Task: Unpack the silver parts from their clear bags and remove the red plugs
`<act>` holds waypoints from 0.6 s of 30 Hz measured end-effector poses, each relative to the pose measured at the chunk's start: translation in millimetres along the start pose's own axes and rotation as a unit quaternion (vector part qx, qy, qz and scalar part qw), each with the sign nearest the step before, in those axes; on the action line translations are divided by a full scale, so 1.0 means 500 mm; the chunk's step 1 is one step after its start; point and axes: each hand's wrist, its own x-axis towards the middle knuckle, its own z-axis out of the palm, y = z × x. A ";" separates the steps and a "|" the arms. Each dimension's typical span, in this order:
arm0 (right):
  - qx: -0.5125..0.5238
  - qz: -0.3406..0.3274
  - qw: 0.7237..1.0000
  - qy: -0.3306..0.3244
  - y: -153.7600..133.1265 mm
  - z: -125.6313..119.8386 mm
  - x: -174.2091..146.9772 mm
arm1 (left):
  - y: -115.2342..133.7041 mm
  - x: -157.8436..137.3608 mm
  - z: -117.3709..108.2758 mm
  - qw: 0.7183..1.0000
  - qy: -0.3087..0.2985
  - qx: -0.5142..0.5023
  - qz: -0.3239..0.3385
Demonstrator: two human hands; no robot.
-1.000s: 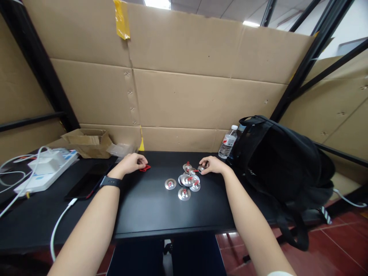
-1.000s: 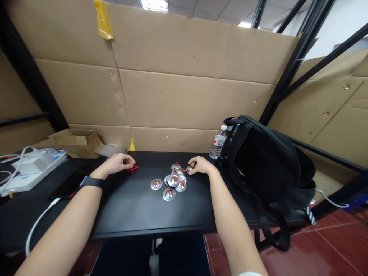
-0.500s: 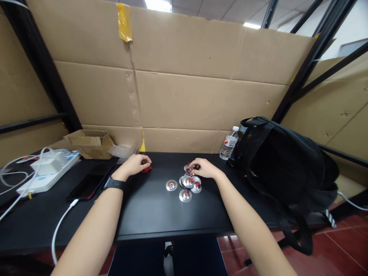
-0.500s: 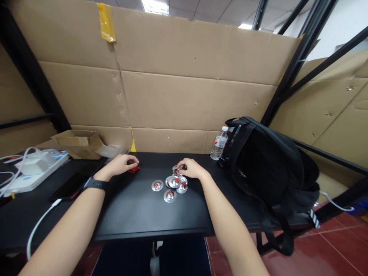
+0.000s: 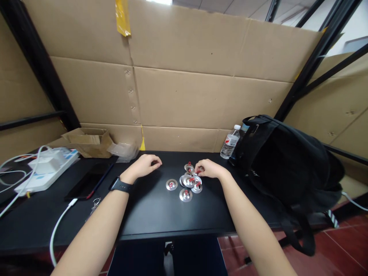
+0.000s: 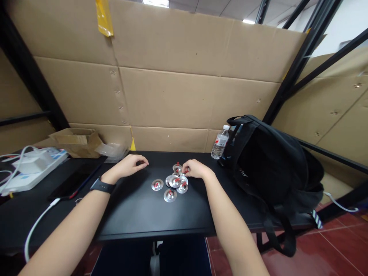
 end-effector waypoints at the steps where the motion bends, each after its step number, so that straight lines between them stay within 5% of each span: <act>1: -0.001 0.012 1.000 0.005 0.001 0.000 0.000 | 0.003 0.001 0.002 1.000 -0.001 -0.003 0.003; 5: -0.007 0.032 0.998 0.050 0.001 -0.003 -0.001 | 0.018 0.004 0.008 1.000 -0.009 -0.008 0.013; 12: 0.113 -0.040 0.974 0.195 -0.041 0.004 0.011 | 0.080 0.016 0.045 0.996 0.012 -0.068 0.051; 18: 0.321 -0.058 0.927 0.185 -0.112 0.056 0.034 | 0.142 0.024 0.079 0.980 0.100 -0.151 0.083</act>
